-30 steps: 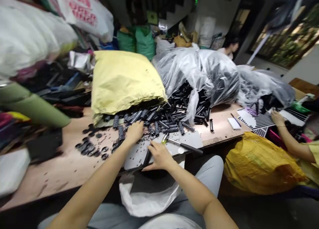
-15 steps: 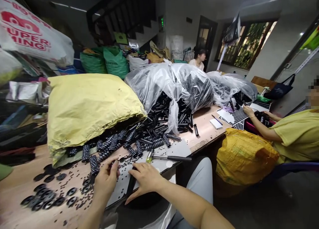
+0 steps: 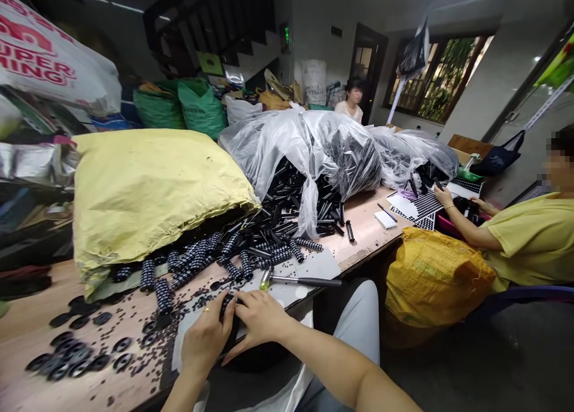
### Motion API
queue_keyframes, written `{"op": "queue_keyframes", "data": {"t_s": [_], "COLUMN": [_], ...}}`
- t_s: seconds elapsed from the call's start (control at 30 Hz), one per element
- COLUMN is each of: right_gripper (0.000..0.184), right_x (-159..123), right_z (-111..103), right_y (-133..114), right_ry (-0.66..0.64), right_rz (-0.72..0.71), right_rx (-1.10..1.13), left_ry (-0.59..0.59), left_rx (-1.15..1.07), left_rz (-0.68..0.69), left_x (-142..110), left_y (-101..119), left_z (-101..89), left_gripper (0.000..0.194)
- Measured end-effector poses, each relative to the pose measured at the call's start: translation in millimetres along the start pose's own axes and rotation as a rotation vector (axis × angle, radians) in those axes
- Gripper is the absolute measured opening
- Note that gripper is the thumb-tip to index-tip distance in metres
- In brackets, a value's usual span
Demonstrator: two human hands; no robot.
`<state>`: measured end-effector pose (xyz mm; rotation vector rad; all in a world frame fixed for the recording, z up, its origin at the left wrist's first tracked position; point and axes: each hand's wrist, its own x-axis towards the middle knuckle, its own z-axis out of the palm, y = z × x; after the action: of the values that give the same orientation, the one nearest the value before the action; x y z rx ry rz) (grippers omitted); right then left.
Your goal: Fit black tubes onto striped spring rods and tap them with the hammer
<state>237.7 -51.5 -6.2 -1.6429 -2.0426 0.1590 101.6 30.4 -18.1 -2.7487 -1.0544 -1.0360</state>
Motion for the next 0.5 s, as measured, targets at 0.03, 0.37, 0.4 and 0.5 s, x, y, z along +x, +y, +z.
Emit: {"op": "queue_keyframes", "data": {"t_s": [0.03, 0.37, 0.4, 0.5], "right_gripper": [0.103, 0.106, 0.105, 0.103], "right_x": [-0.1, -0.3, -0.6, -1.3], "right_z": [0.1, 2.5, 2.4, 1.5], "right_y": [0.0, 2.7, 2.8, 1.3], "right_ry": [-0.003, 0.002, -0.004, -0.024], "right_rz": [0.001, -0.009, -0.006, 0.007], "right_rx": [-0.001, 0.000, 0.002, 0.021], "left_ry": [0.008, -0.008, -0.015, -0.035], "left_rx": [0.005, 0.010, -0.006, -0.088], "left_rz": [0.009, -0.037, -0.050, -0.105], "left_x": [0.2, 0.6, 0.1, 0.2], "left_y": [0.6, 5.2, 5.3, 3.9], "left_z": [-0.3, -1.2, -0.9, -0.8], "left_gripper": [0.040, 0.042, 0.042, 0.041]}}
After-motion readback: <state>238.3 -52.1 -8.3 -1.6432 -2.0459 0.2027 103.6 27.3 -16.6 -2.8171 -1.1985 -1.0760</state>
